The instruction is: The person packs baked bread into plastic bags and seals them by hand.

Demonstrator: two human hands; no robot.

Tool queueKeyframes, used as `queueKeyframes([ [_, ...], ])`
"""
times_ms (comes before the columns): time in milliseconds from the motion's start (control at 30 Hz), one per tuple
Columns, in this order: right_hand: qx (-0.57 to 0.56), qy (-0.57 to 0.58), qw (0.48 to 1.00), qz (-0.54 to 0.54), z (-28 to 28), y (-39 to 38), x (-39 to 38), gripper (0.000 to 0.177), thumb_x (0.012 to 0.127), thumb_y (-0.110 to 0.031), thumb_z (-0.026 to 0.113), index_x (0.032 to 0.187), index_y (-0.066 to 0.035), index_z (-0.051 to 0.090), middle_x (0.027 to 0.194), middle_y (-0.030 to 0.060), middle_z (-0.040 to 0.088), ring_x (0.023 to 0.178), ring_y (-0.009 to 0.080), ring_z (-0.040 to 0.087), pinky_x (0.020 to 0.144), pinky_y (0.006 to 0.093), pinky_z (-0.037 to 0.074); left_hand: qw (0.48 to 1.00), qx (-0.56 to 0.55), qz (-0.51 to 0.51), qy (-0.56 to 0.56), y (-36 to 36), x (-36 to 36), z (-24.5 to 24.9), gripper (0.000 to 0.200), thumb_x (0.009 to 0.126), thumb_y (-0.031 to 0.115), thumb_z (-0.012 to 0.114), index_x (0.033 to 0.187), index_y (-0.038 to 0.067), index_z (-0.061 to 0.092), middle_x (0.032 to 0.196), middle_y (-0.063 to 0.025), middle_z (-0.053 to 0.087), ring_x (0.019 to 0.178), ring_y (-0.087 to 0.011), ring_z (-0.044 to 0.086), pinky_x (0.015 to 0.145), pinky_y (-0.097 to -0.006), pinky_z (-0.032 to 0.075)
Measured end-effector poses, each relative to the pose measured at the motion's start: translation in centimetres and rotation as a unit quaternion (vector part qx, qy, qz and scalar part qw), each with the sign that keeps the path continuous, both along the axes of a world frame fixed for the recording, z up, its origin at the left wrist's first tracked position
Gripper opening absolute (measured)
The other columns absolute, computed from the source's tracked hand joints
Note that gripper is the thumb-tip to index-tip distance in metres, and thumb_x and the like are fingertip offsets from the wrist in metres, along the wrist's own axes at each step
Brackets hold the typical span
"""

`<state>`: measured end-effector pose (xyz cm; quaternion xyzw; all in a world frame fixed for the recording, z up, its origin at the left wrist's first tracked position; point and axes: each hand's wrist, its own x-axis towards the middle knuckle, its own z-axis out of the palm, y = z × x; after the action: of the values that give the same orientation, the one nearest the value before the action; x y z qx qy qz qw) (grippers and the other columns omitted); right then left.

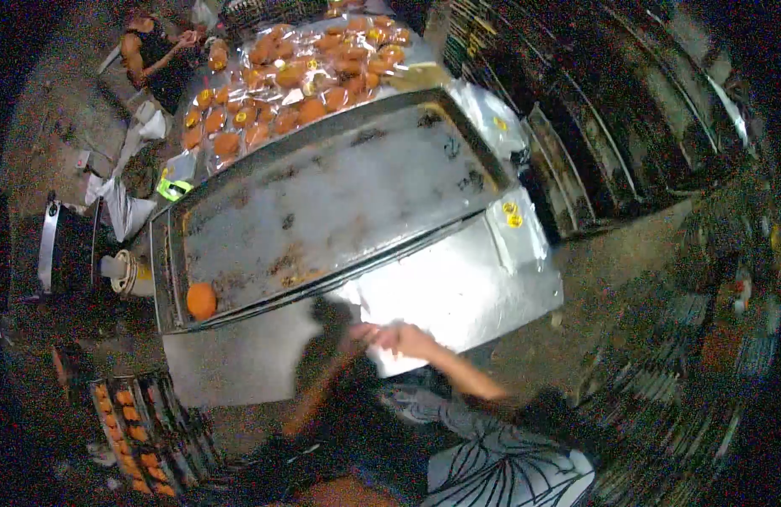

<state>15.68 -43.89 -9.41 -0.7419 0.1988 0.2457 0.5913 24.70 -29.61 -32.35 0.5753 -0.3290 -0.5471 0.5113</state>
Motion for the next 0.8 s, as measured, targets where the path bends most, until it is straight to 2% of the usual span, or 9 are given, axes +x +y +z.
queueKeyframes([
  [67,-0.074,-0.174,0.981,0.035,-3.5,1.2,-3.9,0.015,0.078,-0.016,0.057,0.089,-0.005,0.058,0.089,0.0091,0.06,0.082,0.0175,0.056,0.072,0.0294,0.045,0.994,-0.061,0.06,-0.064,0.4,0.3,13.7,0.037,0.086,0.031,0.043,0.096,-0.002,0.055,0.087,-0.0106,0.058,0.08,-0.0174,0.055,0.071,-0.0291,0.045],
  [400,-0.238,-0.162,0.942,-0.171,0.1,3.3,-4.1,0.02,0.084,-0.02,0.049,0.083,0.0,0.048,0.055,0.0139,0.054,0.049,0.0292,0.054,0.048,0.0361,0.042,0.983,0.051,0.065,-0.166,-1.2,-2.5,17.4,0.013,0.072,0.011,0.062,0.078,0.0,0.062,0.073,-0.0094,0.06,0.07,-0.0102,0.056,0.055,-0.0244,0.045],
  [467,0.03,0.042,0.983,-0.177,4.7,3.3,0.8,0.023,0.087,-0.022,0.043,0.096,-0.001,0.048,0.069,0.0149,0.058,0.057,0.0223,0.056,0.048,0.0324,0.044,0.747,-0.214,0.437,-0.454,-0.9,-1.7,20.4,0.012,0.068,0.008,0.064,0.077,0.001,0.062,0.072,-0.009,0.057,0.069,-0.0141,0.054,0.055,-0.0264,0.043],
  [500,0.412,-0.013,0.885,-0.217,0.4,2.4,2.5,0.028,0.087,-0.026,0.043,0.103,-0.003,0.046,0.084,0.0146,0.057,0.07,0.0194,0.056,0.053,0.0301,0.045,0.831,-0.148,0.386,-0.373,0.8,-0.4,23.2,0.012,0.066,0.005,0.065,0.077,0.001,0.061,0.069,-0.0083,0.051,0.067,-0.0191,0.051,0.056,-0.0292,0.04],
  [533,0.727,-0.061,0.645,-0.227,-3.8,1.6,4.1,0.034,0.087,-0.029,0.043,0.111,-0.004,0.045,0.099,0.0143,0.055,0.083,0.0166,0.055,0.058,0.0278,0.045,0.861,-0.16,0.329,-0.353,1.9,0.1,25.3,0.017,0.067,0.005,0.064,0.083,0.001,0.06,0.07,-0.0091,0.049,0.066,-0.0222,0.049,0.059,-0.0315,0.039],
  [600,0.397,-0.186,0.828,-0.35,4.8,6.0,9.5,0.046,0.086,-0.038,0.042,0.12,-0.008,0.038,0.121,0.0126,0.041,0.097,0.0181,0.048,0.067,0.0282,0.044,0.833,-0.123,0.386,-0.377,3.7,1.1,25.0,0.02,0.068,0.005,0.064,0.087,0.001,0.058,0.076,-0.0071,0.049,0.075,-0.0213,0.05,0.066,-0.0315,0.039],
  [700,0.657,-0.169,0.684,-0.268,3.2,13.1,13.6,0.046,0.086,-0.038,0.042,0.122,-0.01,0.037,0.121,0.0118,0.044,0.099,0.0213,0.049,0.07,0.0342,0.045,0.699,-0.341,0.563,0.28,6.6,4.9,23.2,0.04,0.082,0.017,0.048,0.117,0.003,0.037,0.093,-0.0097,0.052,0.096,-0.0208,0.047,0.091,-0.0341,0.031],
  [733,0.728,-0.001,0.65,-0.22,1.5,14.7,14.2,0.045,0.085,-0.035,0.044,0.123,-0.01,0.038,0.115,0.011,0.049,0.095,0.0214,0.052,0.068,0.0338,0.045,0.815,-0.434,0.366,0.117,10.2,7.6,19.7,0.038,0.084,0.026,0.044,0.115,0.004,0.038,0.097,-0.0138,0.054,0.096,-0.0205,0.049,0.088,-0.0333,0.036],
  [800,0.461,-0.06,0.884,-0.052,3.1,18.8,17.1,0.043,0.085,-0.031,0.044,0.121,-0.007,0.04,0.114,0.0118,0.05,0.09,0.0222,0.054,0.07,0.0339,0.045,0.756,-0.384,0.512,0.138,15.6,9.0,21.2,0.028,0.084,0.028,0.044,0.101,0.006,0.046,0.09,-0.0118,0.056,0.089,-0.0192,0.053,0.079,-0.033,0.041],
])
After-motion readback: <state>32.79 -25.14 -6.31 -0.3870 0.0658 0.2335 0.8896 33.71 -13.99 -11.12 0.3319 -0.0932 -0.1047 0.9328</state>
